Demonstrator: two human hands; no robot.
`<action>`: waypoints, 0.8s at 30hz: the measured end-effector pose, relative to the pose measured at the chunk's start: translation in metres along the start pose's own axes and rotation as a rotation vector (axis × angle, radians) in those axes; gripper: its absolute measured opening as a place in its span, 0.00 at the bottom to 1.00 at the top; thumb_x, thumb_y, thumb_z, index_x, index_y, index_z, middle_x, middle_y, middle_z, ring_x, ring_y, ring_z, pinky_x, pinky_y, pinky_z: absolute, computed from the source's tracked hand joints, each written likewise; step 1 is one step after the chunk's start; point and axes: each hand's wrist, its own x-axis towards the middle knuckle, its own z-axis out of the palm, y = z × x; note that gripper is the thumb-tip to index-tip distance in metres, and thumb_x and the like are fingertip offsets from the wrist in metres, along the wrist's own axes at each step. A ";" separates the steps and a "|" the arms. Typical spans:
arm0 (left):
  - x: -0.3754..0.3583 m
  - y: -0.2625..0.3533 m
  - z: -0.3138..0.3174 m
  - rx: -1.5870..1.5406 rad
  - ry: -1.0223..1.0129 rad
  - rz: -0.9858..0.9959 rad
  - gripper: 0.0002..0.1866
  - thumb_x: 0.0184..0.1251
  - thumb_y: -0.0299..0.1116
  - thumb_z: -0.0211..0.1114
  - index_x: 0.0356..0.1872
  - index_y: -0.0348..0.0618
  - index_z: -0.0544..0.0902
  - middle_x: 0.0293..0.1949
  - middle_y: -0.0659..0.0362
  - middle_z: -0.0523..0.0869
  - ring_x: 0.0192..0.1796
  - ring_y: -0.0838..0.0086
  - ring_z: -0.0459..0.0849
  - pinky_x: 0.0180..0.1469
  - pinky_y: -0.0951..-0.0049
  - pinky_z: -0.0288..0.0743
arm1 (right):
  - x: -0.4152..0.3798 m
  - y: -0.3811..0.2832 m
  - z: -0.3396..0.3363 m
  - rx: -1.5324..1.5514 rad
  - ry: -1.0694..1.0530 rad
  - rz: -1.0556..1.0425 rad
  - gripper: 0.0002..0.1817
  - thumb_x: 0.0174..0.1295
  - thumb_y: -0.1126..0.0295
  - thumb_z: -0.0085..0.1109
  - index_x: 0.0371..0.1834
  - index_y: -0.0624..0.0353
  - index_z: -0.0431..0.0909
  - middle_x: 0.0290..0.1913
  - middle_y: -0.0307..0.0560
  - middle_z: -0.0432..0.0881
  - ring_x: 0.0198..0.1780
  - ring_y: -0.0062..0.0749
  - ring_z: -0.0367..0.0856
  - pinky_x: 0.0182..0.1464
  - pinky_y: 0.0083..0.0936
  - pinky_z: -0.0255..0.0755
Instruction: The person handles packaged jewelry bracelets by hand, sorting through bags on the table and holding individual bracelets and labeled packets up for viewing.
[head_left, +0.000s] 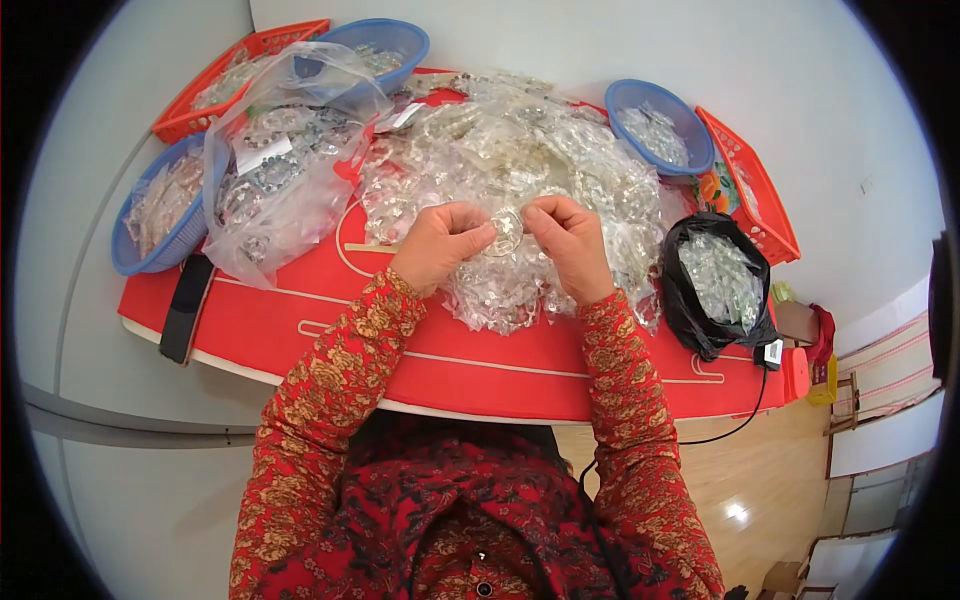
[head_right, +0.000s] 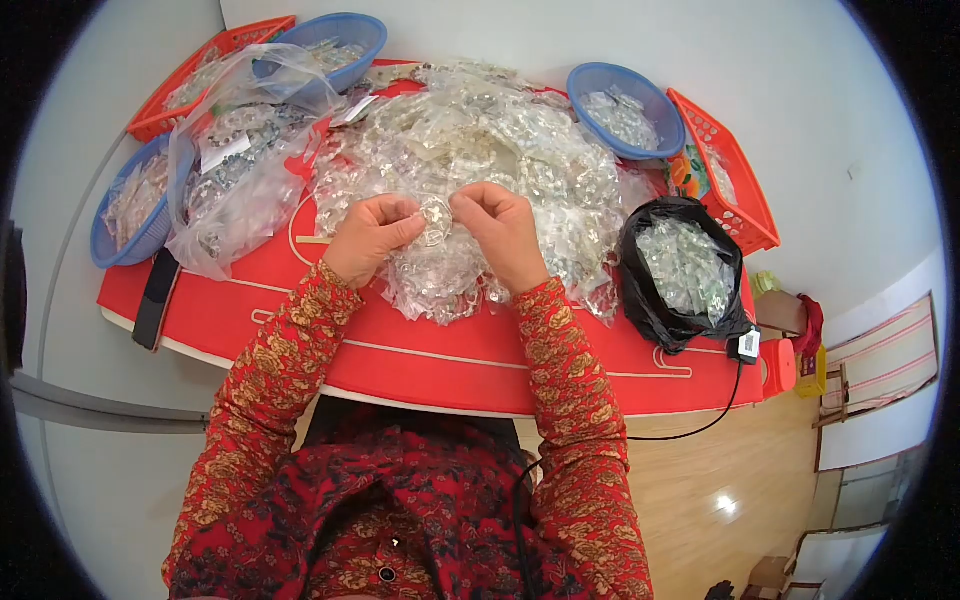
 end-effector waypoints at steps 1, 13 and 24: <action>-0.001 0.000 0.001 0.010 0.020 -0.003 0.09 0.56 0.30 0.63 0.33 0.35 0.78 0.26 0.65 0.79 0.26 0.86 0.72 0.28 0.85 0.65 | 0.001 0.001 -0.003 0.001 -0.011 -0.004 0.06 0.56 0.71 0.55 0.30 0.62 0.76 0.26 0.33 0.76 0.28 0.11 0.70 0.30 0.12 0.64; 0.001 0.000 0.000 0.050 0.148 0.083 0.08 0.57 0.32 0.61 0.30 0.36 0.79 0.24 0.67 0.77 0.25 0.88 0.69 0.27 0.86 0.63 | 0.005 0.009 -0.009 0.037 -0.055 0.071 0.07 0.58 0.69 0.53 0.26 0.58 0.71 0.19 0.30 0.68 0.20 0.11 0.62 0.21 0.10 0.56; 0.002 0.000 -0.002 0.008 0.164 0.059 0.08 0.59 0.33 0.60 0.24 0.42 0.75 0.18 0.70 0.72 0.18 0.89 0.63 0.21 0.86 0.57 | 0.003 0.000 -0.005 0.090 -0.052 0.162 0.06 0.57 0.69 0.54 0.27 0.59 0.72 0.19 0.31 0.70 0.18 0.11 0.63 0.19 0.10 0.56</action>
